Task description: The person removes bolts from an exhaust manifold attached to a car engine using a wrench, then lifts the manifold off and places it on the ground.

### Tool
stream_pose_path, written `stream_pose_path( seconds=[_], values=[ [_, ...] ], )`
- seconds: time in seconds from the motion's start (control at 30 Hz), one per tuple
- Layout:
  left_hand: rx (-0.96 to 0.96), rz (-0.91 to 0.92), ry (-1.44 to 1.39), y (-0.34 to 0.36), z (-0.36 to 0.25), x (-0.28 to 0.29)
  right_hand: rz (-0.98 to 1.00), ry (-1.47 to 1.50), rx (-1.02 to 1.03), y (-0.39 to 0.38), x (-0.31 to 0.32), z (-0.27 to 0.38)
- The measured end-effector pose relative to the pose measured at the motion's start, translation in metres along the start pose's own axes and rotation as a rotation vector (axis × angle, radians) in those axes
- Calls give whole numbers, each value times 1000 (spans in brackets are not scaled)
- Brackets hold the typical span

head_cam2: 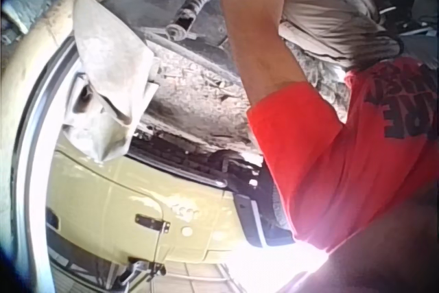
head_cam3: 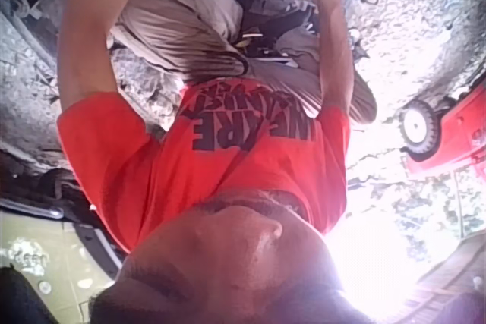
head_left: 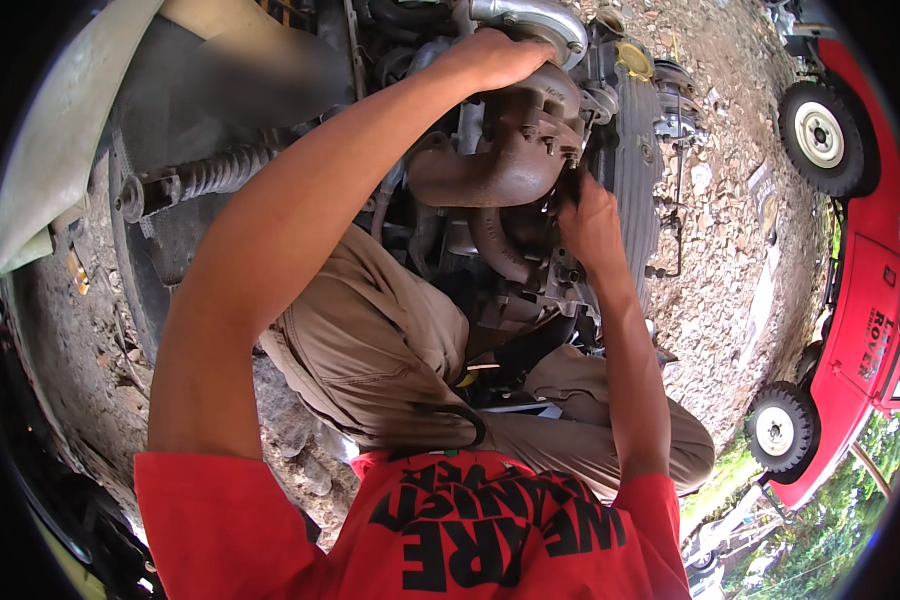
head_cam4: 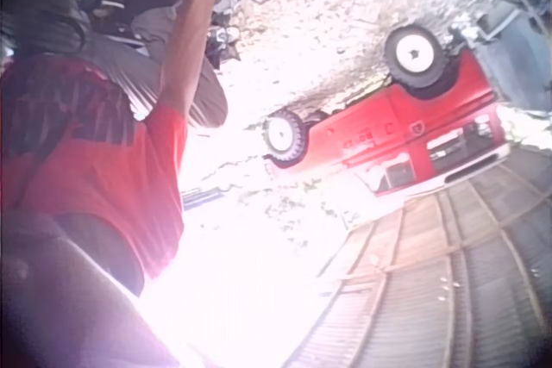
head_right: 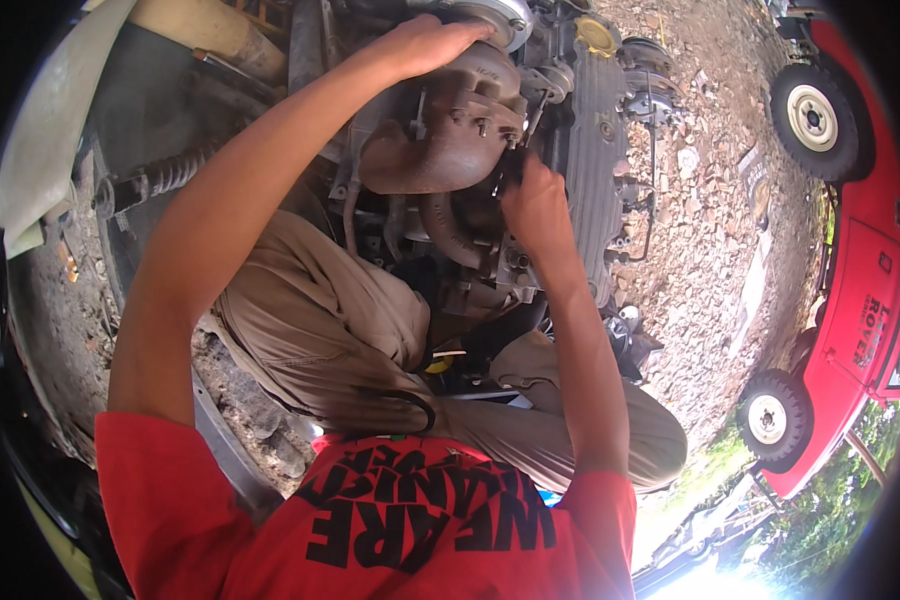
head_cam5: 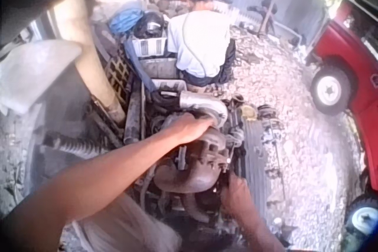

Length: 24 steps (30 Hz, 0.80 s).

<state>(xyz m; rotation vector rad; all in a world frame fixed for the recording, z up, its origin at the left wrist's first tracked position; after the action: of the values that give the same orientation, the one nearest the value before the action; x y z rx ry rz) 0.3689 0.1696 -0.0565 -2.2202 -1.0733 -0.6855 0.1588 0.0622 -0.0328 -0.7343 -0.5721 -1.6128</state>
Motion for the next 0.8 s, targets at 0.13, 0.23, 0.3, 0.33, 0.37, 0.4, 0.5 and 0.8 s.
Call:
stream_pose_path(
  seconds=[0.13,0.23,0.3,0.33,0.37,0.4,0.5,0.8],
  values=[
    [80,3,-5,-4,3,2,-39,-9,-149,-2,-1,-9],
    [44,17,24,-5,2,5,9,62,-230,-3,-15,-22],
    [54,-13,25,-5,6,8,-25,181,-167,-2,-11,-15],
    [58,-24,22,-7,3,10,-42,237,-139,-2,-7,-12],
    [59,6,19,-9,1,9,-43,252,-143,-3,-5,-11],
    [60,36,16,-11,0,8,-44,266,-148,-5,-3,-9],
    [61,56,11,-17,-9,8,-57,260,-172,-8,1,-10],
    [41,-28,33,0,7,3,-2,333,-173,-4,-17,-21]
  ],
)
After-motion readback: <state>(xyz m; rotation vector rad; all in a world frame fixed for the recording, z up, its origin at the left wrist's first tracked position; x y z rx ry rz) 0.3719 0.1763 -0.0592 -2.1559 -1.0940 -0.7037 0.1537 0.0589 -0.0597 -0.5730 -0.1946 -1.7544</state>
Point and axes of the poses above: each hand's wrist, its own y-axis towards the middle knuckle, its own x-axis out of the back of the hand, z = x × y, the point moved 10 cm from there along y, towards the middle knuckle, and after that the axes turned 4 degrees about y, right-handed, at the moved point
